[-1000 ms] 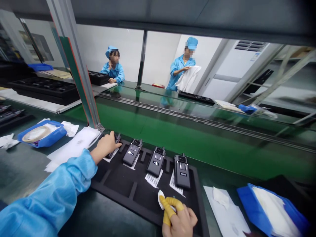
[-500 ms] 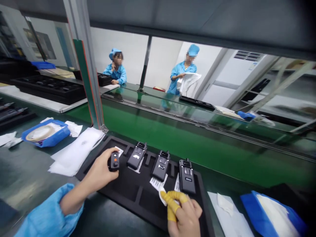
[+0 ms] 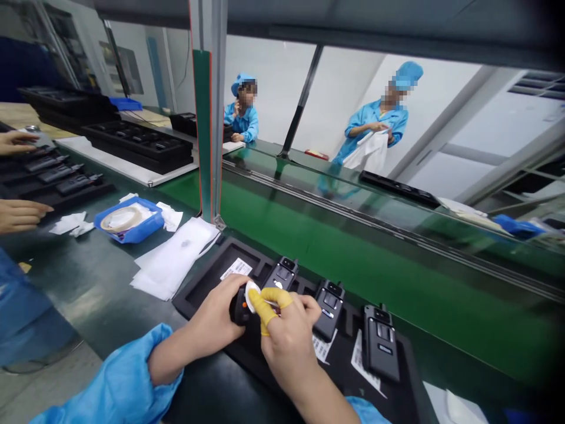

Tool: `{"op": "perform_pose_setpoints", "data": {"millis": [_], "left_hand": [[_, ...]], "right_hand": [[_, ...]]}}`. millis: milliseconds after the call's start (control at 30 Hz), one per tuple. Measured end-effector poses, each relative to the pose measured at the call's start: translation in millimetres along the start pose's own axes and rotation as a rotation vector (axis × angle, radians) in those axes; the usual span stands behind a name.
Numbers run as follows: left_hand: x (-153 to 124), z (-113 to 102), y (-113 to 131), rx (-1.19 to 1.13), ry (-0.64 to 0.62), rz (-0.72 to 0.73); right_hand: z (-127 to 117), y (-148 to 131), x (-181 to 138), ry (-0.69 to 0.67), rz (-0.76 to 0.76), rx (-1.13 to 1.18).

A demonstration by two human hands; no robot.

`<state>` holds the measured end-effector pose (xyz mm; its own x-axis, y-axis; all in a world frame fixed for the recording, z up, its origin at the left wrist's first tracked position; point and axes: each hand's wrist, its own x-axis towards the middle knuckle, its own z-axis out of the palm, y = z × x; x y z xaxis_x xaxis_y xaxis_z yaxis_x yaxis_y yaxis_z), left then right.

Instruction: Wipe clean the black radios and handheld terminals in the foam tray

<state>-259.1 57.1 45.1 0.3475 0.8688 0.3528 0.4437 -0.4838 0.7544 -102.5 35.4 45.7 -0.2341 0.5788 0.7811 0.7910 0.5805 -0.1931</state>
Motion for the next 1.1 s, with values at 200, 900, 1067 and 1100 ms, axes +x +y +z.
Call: {"op": "perform_pose_setpoints", "data": {"millis": [200, 900, 1067, 1100], "left_hand": [[1, 0, -4, -0.027, -0.013, -0.007], [2, -1, -2, -0.013, 0.002, -0.042], [3, 0, 2, -0.014, 0.009, -0.065], [2, 1, 2, -0.014, 0.009, -0.065]], "right_hand": [[6, 0, 5, -0.037, -0.064, 0.047], [12, -12, 1, 0.038, -0.101, -0.215], [10, -21, -3, 0.064, -0.053, -0.274], [9, -22, -3, 0.069, -0.047, -0.275]]}}
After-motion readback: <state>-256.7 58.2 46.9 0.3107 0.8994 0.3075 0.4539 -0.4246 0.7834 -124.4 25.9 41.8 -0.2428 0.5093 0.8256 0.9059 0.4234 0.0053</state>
